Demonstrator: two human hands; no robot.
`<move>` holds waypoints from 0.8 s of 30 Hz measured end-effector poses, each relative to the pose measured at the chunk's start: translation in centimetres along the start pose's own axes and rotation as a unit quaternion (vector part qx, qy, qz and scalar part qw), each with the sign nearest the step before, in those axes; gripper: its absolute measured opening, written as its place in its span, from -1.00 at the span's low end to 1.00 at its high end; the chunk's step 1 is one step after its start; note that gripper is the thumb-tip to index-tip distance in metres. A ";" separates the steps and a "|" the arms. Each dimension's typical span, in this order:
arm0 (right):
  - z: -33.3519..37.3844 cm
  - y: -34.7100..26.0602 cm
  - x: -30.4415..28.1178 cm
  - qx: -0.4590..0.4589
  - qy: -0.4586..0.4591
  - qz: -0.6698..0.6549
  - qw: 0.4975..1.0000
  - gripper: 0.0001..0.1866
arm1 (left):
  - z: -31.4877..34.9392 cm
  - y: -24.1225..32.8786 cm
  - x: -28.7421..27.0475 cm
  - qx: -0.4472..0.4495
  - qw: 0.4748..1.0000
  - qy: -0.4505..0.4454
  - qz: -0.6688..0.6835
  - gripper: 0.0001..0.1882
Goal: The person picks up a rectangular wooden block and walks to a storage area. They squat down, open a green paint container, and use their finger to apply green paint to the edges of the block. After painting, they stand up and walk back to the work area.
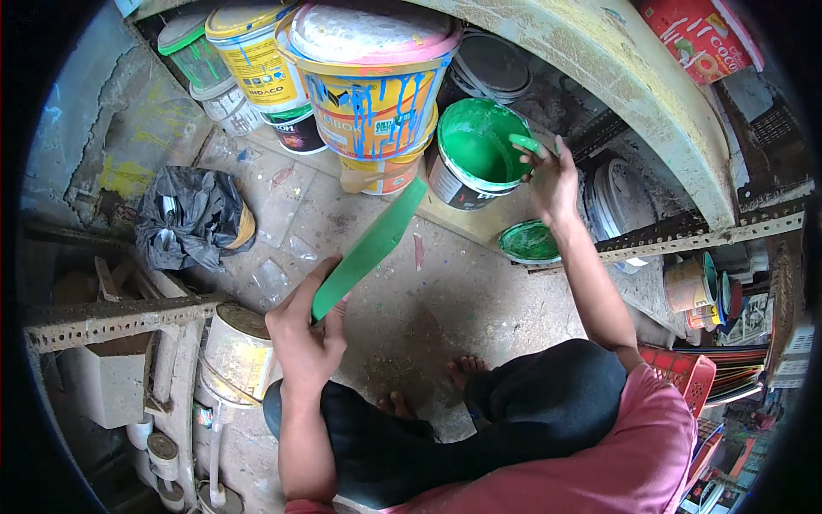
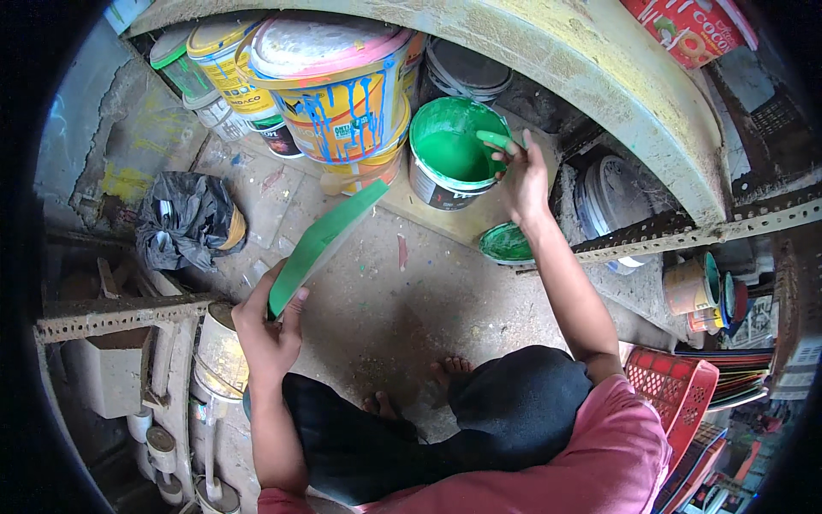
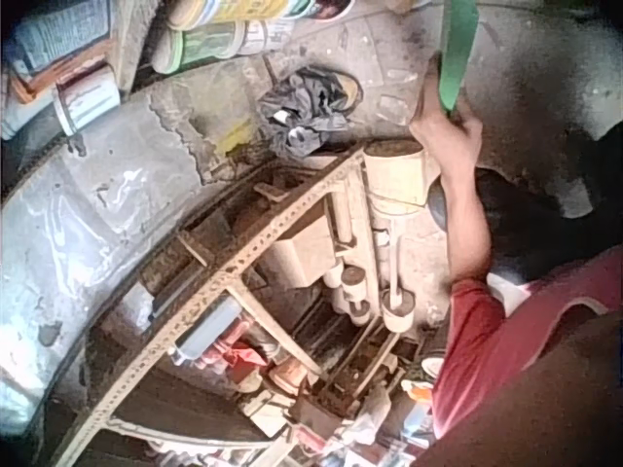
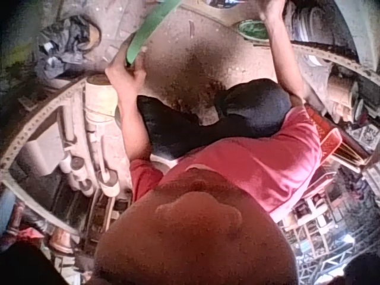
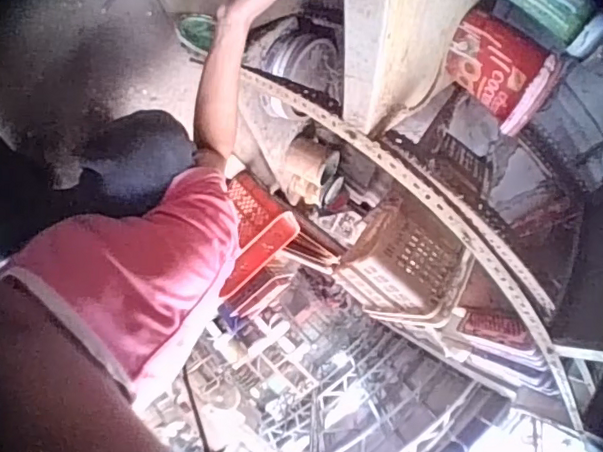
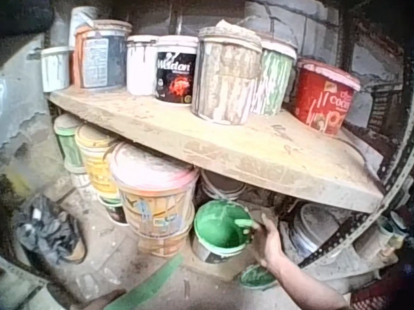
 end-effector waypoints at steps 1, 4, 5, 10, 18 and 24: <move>0.0 -0.4 0.7 0.014 -0.037 -0.046 0.998 -0.26 | 0.0 0.2 0.1 -0.006 1.000 -0.004 0.000 -0.68; 0.6 -1.6 2.9 0.060 -0.118 -0.161 0.978 -0.24 | -0.1 0.2 0.5 -0.007 1.000 -0.009 -0.003 -0.68; 1.0 -1.9 3.7 0.077 -0.125 -0.184 0.972 -0.24 | -0.1 0.2 0.6 -0.005 1.000 -0.010 -0.006 -0.68; 1.8 -1.8 5.3 0.118 -0.145 -0.231 0.955 -0.28 | 0.0 0.2 0.7 -0.012 1.000 -0.011 -0.006 -0.68; -0.3 -5.6 5.6 -0.251 0.013 0.621 0.742 -0.41 | 0.1 -0.1 0.5 -0.043 0.999 -0.020 -0.013 -0.66; 0.3 -2.8 6.7 -0.291 -0.026 0.696 0.656 -0.36 | 0.0 -0.1 0.1 -0.034 0.999 -0.010 -0.021 -0.65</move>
Point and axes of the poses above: each hand's wrist, its own z-axis away from the middle knuckle, its own x-axis out of the palm, y = z × x, the point moved 10 cm from there along -z, towards the middle knuckle, and after that the axes turned 2 degrees about y, right-handed, at the moved point
